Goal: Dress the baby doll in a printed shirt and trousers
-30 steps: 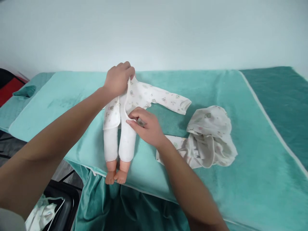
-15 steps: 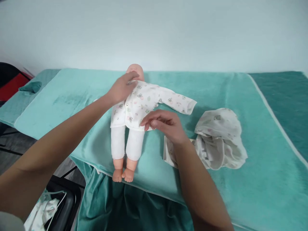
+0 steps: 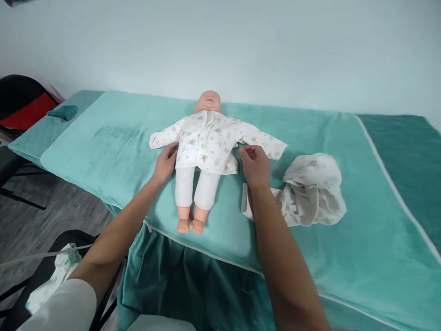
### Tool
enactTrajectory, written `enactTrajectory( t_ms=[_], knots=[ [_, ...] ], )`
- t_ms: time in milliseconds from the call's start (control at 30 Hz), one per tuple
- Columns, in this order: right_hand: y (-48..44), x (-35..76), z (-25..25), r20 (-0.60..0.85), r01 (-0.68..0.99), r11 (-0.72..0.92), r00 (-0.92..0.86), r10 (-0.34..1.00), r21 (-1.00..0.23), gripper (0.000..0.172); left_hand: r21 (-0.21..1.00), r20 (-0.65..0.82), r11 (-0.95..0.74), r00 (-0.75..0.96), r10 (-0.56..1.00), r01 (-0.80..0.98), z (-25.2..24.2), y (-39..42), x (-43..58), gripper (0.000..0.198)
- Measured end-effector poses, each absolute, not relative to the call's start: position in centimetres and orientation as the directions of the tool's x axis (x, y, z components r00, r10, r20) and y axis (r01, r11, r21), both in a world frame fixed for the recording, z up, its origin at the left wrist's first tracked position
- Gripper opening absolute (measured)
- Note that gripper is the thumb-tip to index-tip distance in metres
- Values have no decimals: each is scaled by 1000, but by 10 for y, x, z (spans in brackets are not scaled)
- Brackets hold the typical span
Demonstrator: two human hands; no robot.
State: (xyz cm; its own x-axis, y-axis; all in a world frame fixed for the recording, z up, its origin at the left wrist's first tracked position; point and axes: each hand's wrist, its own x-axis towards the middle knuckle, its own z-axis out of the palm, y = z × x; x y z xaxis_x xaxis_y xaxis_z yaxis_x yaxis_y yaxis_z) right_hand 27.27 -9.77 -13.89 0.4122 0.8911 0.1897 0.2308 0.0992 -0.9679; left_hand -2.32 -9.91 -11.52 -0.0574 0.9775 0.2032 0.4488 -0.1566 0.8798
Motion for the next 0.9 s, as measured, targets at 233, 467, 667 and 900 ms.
enactTrajectory(
  t_ms=[233,467,667,900],
  knots=[
    [-83,297,-154,265,597,-54,434,861,-800,39,442,308,-44,-106,945,896,-124,-75,-72,63],
    [-80,299,-159,338,814,68,162,927,-577,68,442,328,116,-280,902,890,-131,-53,-95,64],
    [-102,276,-149,345,636,121,241,907,-762,58,553,367,156,-408,836,818,-127,-66,-87,66],
    [-104,243,-134,84,224,46,166,983,-973,54,897,210,-161,-76,975,412,-122,-103,-35,53]
  ],
)
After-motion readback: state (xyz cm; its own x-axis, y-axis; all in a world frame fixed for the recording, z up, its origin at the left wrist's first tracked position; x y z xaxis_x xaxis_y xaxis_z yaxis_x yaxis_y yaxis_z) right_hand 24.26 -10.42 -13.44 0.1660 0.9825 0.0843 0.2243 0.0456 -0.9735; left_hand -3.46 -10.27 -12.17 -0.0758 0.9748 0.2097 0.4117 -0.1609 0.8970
